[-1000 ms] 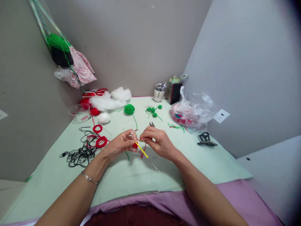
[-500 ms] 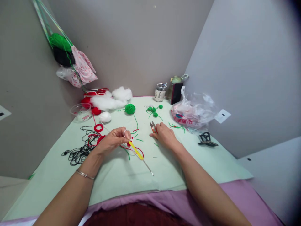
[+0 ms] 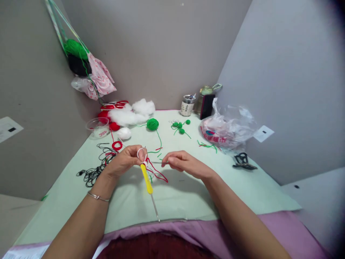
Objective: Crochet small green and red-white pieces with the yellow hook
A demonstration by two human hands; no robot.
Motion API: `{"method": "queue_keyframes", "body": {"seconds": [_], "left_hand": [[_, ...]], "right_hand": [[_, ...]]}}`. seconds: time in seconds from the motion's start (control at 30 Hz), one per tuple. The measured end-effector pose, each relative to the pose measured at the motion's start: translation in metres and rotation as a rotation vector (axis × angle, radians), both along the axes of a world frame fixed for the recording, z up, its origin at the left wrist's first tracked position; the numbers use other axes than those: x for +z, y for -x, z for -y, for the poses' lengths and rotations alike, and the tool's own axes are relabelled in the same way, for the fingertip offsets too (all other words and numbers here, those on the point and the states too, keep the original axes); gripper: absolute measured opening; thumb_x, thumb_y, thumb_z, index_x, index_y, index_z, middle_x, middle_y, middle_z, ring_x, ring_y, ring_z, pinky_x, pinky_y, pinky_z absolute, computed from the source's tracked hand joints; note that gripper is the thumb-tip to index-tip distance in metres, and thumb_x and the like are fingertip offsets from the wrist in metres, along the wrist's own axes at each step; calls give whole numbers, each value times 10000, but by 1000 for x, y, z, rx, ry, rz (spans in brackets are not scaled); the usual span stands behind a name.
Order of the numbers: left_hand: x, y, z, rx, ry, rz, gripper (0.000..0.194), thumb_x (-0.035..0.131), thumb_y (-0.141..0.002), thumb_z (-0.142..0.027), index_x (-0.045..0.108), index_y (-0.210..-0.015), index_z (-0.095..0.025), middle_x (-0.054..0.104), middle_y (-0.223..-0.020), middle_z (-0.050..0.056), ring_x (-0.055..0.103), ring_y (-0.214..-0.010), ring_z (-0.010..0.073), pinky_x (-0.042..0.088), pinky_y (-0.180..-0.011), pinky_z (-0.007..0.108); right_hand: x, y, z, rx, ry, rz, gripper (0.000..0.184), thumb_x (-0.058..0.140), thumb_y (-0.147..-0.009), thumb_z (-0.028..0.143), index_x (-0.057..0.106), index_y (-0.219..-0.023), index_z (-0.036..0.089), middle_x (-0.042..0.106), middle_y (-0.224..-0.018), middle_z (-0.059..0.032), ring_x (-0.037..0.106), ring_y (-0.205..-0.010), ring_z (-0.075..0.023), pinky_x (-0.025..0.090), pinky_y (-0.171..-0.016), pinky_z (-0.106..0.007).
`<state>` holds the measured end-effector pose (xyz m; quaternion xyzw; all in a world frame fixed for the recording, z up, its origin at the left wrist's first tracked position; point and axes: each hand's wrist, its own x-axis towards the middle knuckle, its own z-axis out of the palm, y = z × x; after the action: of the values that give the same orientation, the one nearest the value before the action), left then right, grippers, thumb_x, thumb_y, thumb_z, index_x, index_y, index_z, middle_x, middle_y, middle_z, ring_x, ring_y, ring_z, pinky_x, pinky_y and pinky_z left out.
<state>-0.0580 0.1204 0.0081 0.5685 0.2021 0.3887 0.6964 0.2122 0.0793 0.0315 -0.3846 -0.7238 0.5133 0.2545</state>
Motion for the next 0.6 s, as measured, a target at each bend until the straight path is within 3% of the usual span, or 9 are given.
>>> {"method": "queue_keyframes", "body": {"seconds": [0.1,0.6], "left_hand": [[1,1,0,-3,-7,-6,344,992,-657,-324,687,-652,-165,612,-673,-10,568,-601,128,445,-594,252],[0,-3,0,-14,-5,-44,316,996,-638,-307,715,-660,-164,636,-668,-1,569,-615,130,444,-590,231]], "right_hand": [[-4,4,2,84,89,-89,580,569,-968,684,764,-1000,138,380,-641,68,315,-582,-100,247,-550,-254],[-7,9,2,-6,98,-172,581,588,-958,681,761,-931,126,358,-620,74,310,-579,-100,237,-565,-273]]}}
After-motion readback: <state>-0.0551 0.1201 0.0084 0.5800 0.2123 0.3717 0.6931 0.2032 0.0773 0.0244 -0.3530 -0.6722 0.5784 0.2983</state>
